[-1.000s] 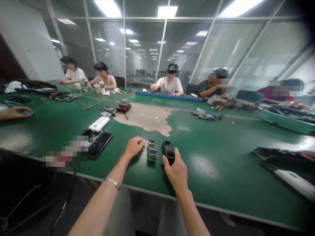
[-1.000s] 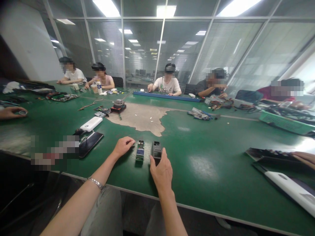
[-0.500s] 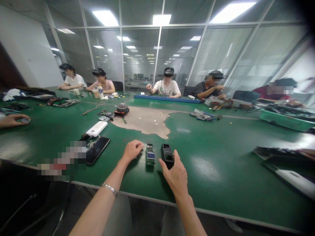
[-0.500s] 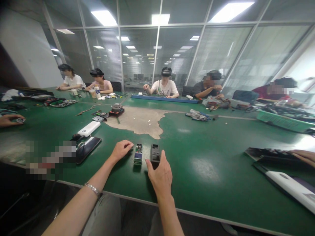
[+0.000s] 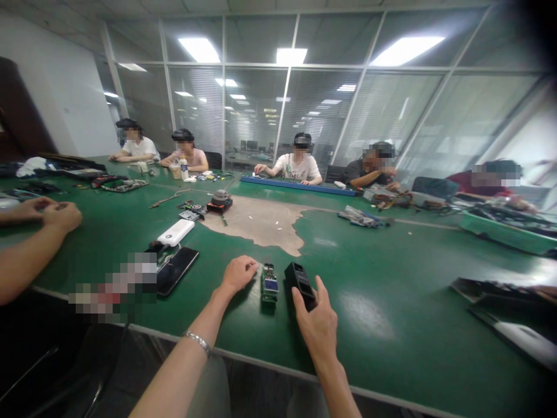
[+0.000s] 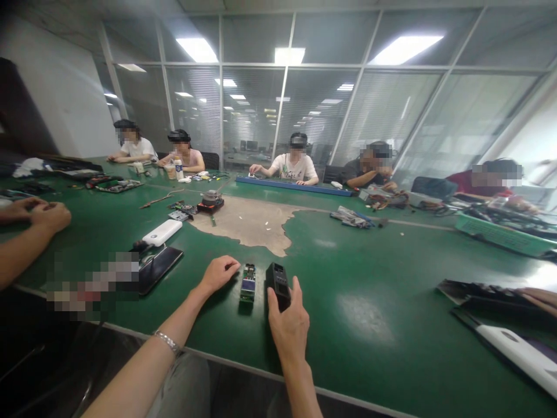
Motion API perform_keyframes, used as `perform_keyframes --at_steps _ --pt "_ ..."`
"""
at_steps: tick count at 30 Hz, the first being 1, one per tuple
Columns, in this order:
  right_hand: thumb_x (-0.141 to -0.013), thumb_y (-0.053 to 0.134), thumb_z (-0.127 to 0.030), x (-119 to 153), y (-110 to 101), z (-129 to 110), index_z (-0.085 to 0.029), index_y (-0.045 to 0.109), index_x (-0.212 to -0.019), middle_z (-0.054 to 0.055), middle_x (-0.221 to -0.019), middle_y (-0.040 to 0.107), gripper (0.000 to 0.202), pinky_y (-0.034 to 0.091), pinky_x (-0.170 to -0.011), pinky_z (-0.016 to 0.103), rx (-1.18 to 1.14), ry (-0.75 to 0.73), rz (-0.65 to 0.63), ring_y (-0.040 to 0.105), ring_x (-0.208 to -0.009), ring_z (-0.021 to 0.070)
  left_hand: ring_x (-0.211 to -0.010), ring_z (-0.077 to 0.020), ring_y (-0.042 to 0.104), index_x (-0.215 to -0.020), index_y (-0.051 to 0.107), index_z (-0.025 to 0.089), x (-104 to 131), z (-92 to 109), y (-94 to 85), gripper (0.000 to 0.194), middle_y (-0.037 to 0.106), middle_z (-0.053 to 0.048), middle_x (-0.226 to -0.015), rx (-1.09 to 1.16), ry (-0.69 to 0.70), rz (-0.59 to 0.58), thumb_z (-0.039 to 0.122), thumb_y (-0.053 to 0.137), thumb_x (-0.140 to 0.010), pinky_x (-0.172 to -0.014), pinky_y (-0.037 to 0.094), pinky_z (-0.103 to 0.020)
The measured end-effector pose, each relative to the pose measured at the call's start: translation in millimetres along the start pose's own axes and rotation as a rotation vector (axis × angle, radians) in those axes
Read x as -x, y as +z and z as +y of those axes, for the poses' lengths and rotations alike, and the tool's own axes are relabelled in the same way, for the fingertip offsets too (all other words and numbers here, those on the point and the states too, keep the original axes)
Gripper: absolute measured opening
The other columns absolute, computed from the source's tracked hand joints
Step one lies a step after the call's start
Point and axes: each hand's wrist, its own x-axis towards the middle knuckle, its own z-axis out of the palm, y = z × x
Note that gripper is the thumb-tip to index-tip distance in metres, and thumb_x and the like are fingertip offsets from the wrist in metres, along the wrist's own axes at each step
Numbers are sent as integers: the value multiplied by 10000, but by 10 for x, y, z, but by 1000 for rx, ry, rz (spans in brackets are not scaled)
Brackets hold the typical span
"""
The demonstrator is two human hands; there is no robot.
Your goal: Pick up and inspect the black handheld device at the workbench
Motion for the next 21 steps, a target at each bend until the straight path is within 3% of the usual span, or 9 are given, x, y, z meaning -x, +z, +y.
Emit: perform_keyframes --at_steps 6,12,21 --pt "-824 526 -576 -30 34 -370 -157 341 -1439 150 -1198 633 767 462 -913 389 -93 -52 55 628 -1063 272 -802 -158 629 -799 715 202 -43 -42 1 275 716 -40 -855 24 -47 20 342 483 -848 -768 459 -241" --pt "-870 467 -540 2 116 -759 -118 319 -1440 189 -1186 626 724 468 -844 385 139 -101 -34 640 -1015 301 -812 -157 632 -809 716 213 -51 -58 -3 271 720 -31 -859 35 -65 16 348 484 -846 -748 451 -234" --pt "-905 432 -476 97 251 -856 -119 254 -1463 155 -1043 678 686 461 -756 347 310 -118 -81 665 -910 282 -800 -158 634 -847 724 230 -46 -19 -23 287 726 -27 -894 14 -85 3 384 482 -860 -687 434 -230"
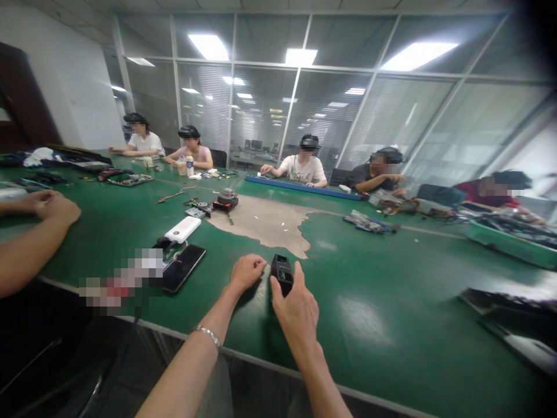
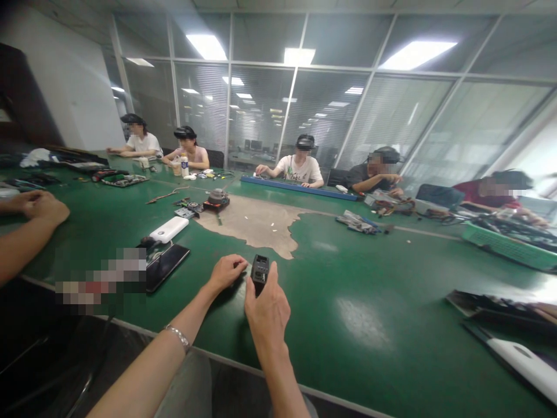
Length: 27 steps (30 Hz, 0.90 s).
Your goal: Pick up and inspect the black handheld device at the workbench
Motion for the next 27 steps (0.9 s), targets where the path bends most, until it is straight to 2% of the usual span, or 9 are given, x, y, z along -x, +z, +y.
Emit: perform_keyframes --at_steps 7,11,14,20,27 --pt "-899 428 -482 79 150 99 -89 249 -1463 175 -1040 673 711 481 -741 363 -31 -32 -7 667 -892 295 -876 -170 646 -877 735 246 4 16 -10 321 731 -28 -952 44 18 -2 411 460 -874 -771 467 -238" --pt "-866 481 -477 122 238 183 -66 229 -1468 211 -1261 571 771 472 -862 397 -70 -115 8 599 -1080 319 -880 -167 651 -903 739 250 -1 17 -3 319 734 -24 -969 59 21 -4 415 467 -872 -795 474 -241" --pt "-853 498 -480 104 257 245 -77 221 -1472 196 -1375 483 788 443 -943 405 -133 -163 6 530 -1192 310 -860 -163 653 -902 741 249 -7 28 -3 317 736 -21 -946 61 26 -10 414 473 -868 -801 478 -243" --pt "-852 512 -428 39 197 266 -92 216 -1477 182 -1241 594 770 480 -871 400 -153 -118 -68 620 -1052 296 -867 -165 656 -922 744 252 1 86 -33 312 738 -19 -970 66 35 -31 430 496 -857 -812 489 -252" --pt "-902 445 -418 83 327 255 -65 252 -1461 199 -1297 551 689 462 -916 392 -180 -153 22 571 -1137 287 -1014 -199 658 -1049 731 256 30 115 -35 343 722 -37 -1085 127 32 -69 440 525 -846 -910 495 -298"
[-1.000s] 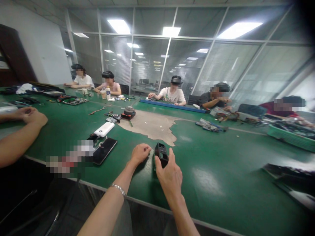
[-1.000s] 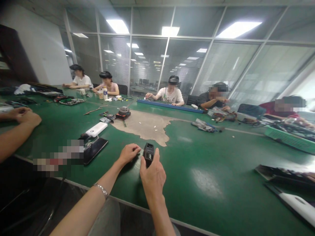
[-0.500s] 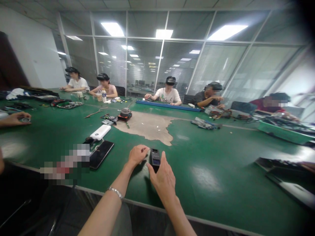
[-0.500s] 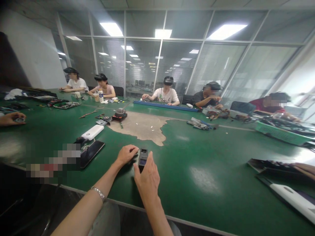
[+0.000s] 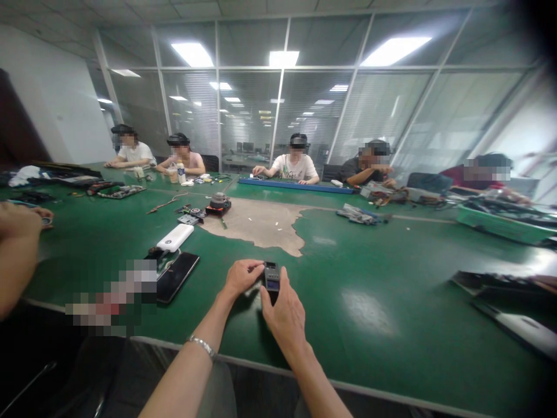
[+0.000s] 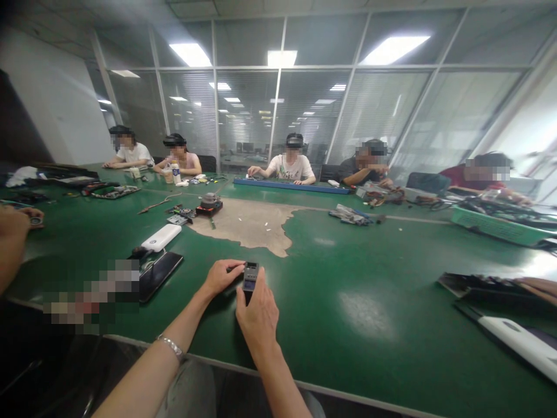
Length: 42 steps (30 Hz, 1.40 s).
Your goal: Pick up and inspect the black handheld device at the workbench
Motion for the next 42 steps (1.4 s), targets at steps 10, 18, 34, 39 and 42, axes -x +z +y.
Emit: perform_keyframes --at_steps 10,18,34,39,42 --pt "-899 459 -413 14 88 75 -44 280 -1445 215 -1331 518 683 444 -949 399 -37 -18 28 552 -1160 281 -1130 -205 614 -1133 695 255 47 13 -12 373 678 -33 -1185 19 31 -23 432 487 -879 -991 464 -318" --pt "-924 412 -440 38 118 92 -27 302 -1428 231 -1323 518 661 440 -948 421 -37 -55 40 552 -1151 291 -1115 -206 621 -1125 700 246 54 4 0 374 683 -39 -1177 9 49 -17 435 488 -881 -982 467 -312" --pt "-888 480 -489 -84 -64 -5 -63 364 -1414 202 -1303 549 687 421 -975 407 -168 42 89 539 -1184 287 -830 -181 668 -945 739 212 20 5 -22 499 746 -31 -876 61 -16 31 521 347 -921 -771 489 -247" --pt "-871 498 -506 -214 -277 136 -103 373 -1415 175 -1336 530 689 404 -1007 390 -177 52 166 518 -1219 265 -794 -174 656 -899 744 194 14 3 -19 532 736 -26 -809 46 -11 36 533 334 -919 -742 477 -234" --pt "-867 497 -492 -240 -315 378 -85 397 -1398 184 -1328 537 676 407 -1007 397 -117 72 172 528 -1210 275 -816 -175 658 -906 745 205 15 1 -16 495 741 -27 -852 45 8 37 515 359 -918 -754 472 -231"
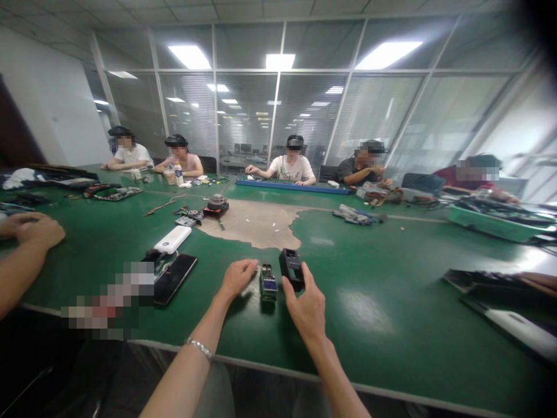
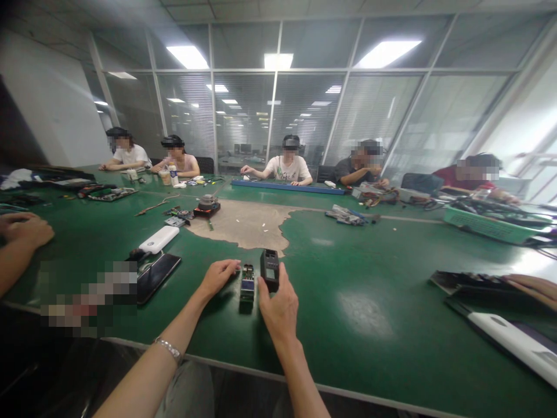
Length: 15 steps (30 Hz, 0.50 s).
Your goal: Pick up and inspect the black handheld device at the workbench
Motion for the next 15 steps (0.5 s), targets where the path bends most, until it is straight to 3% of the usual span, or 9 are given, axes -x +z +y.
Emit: perform_keyframes --at_steps 5,15 --pt "-865 492 -475 57 19 298 -66 403 -1391 198 -1293 563 672 436 -974 425 103 62 -63 563 -1166 302 -901 -182 662 -923 745 223 11 -3 10 428 742 -23 -973 5 19 -1 481 404 -910 -774 471 -227" --pt "-864 495 -470 121 59 371 -51 404 -1385 202 -1305 551 675 425 -991 412 120 88 -113 543 -1190 309 -952 -183 661 -978 742 242 30 -13 20 380 739 -13 -1006 4 46 -4 445 429 -909 -864 472 -245"
